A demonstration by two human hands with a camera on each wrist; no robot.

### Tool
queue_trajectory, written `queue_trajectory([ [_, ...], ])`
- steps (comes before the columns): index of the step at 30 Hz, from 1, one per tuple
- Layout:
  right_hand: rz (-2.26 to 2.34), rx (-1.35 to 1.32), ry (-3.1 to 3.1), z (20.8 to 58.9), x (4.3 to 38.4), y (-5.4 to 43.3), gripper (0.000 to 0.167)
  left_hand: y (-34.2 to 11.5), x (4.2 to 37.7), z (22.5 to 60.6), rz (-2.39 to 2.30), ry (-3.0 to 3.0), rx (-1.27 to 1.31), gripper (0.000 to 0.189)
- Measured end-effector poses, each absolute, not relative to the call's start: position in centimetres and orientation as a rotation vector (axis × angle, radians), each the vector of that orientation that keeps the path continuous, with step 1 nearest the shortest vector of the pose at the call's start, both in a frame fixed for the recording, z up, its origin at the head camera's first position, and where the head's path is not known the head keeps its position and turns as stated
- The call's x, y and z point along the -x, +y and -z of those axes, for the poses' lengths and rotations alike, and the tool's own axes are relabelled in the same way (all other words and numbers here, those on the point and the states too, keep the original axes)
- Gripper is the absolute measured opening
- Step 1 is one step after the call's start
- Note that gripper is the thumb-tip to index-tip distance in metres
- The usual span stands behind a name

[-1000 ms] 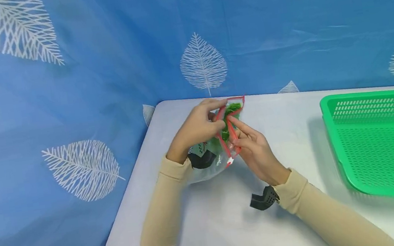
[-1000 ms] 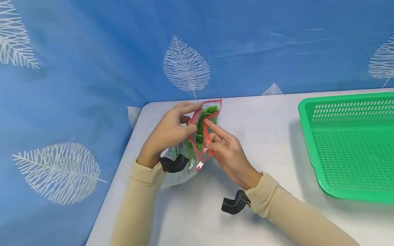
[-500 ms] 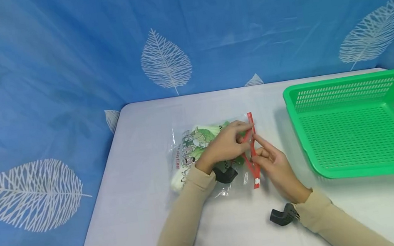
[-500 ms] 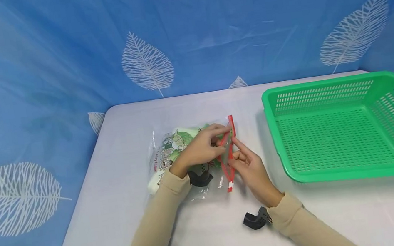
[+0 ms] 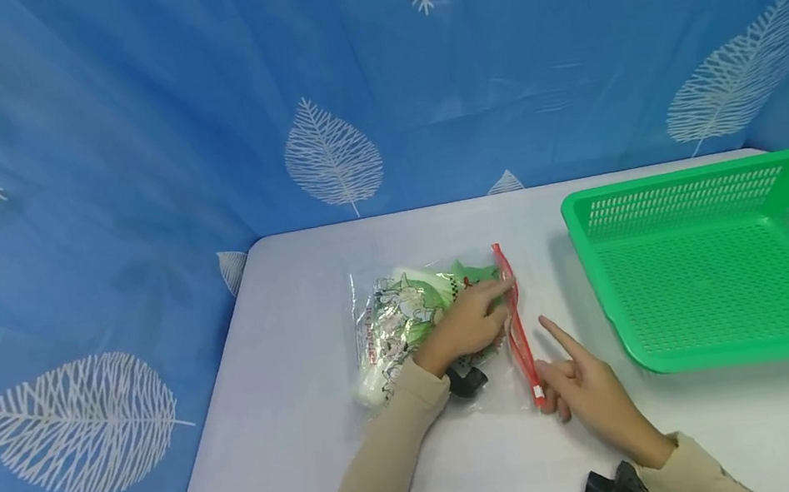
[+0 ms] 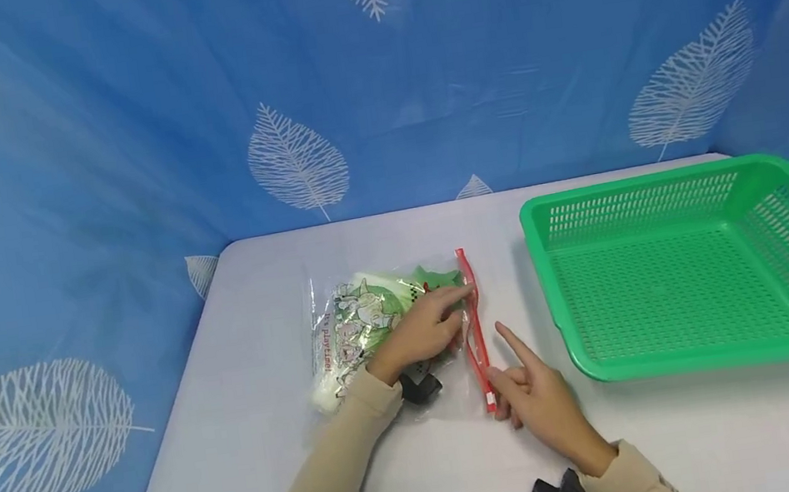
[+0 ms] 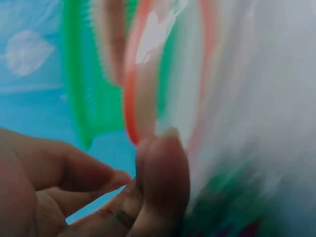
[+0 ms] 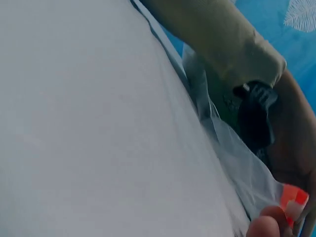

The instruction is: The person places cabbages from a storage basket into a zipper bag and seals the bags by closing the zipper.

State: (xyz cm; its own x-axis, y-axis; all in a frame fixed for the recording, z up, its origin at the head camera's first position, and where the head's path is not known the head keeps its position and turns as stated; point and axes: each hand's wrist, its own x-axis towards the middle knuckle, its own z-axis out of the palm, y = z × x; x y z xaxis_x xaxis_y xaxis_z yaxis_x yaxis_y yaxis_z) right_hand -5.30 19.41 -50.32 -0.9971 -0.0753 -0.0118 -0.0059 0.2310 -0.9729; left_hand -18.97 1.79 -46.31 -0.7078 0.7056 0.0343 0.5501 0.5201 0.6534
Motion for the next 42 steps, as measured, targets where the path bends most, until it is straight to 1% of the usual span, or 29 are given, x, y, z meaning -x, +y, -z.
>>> queue_trajectory([
  [5, 1.935, 0.181, 2.441, 51.0, 3.8, 18.9, 0.067, 2.8, 17.1, 48.1, -0.748, 2.688, -1.171, 0.049],
  [11, 1.917, 0.247, 2.469, 50.9, 4.0, 19.0, 0.049, 3.3, 16.3, 48.1, -0.688, 2.826, -1.31, 0.047],
  [14, 1.918, 0.252, 2.448, 51.0, 4.0, 19.0, 0.04, 2.8, 15.6, 47.6, -0.746, 2.86, -1.393, 0.046],
  [17, 1.943, 0.261, 2.414, 51.0, 4.0, 19.1, 0.028, 1.6, 14.5, 46.7, -0.902, 2.845, -1.467, 0.044],
  [21, 1.997, 0.3, 2.376, 51.3, 4.1, 19.4, 0.018, -1.0, 11.8, 46.0, -1.218, 2.632, -1.481, 0.037],
  [23, 2.025, 0.32, 2.355, 51.5, 4.1, 19.7, 0.016, -2.4, 10.1, 46.2, -1.378, 2.403, -1.411, 0.036],
  [27, 2.086, 0.328, 2.28, 51.5, 4.0, 20.0, 0.019, -4.1, 7.0, 47.7, -1.631, 1.989, -1.092, 0.042],
  [30, 2.106, 0.274, 2.228, 51.4, 4.1, 19.9, 0.022, -4.2, 5.9, 49.2, -1.775, 1.874, -0.85, 0.043],
  [32, 2.113, 0.22, 2.203, 51.4, 4.1, 19.7, 0.024, -3.8, 5.4, 50.0, -1.844, 1.823, -0.746, 0.042],
  [37, 2.122, 0.117, 2.166, 51.1, 3.9, 19.5, 0.029, -2.5, 4.8, 51.1, -1.972, 1.656, -0.652, 0.044],
  [40, 2.148, 0.125, 2.146, 51.0, 3.8, 19.4, 0.028, -1.7, 4.8, 51.4, -2.069, 1.659, -0.608, 0.041],
  [42, 2.18, 0.176, 2.111, 51.0, 3.8, 19.3, 0.026, -1.3, 4.8, 51.5, -2.129, 1.715, -0.573, 0.037],
])
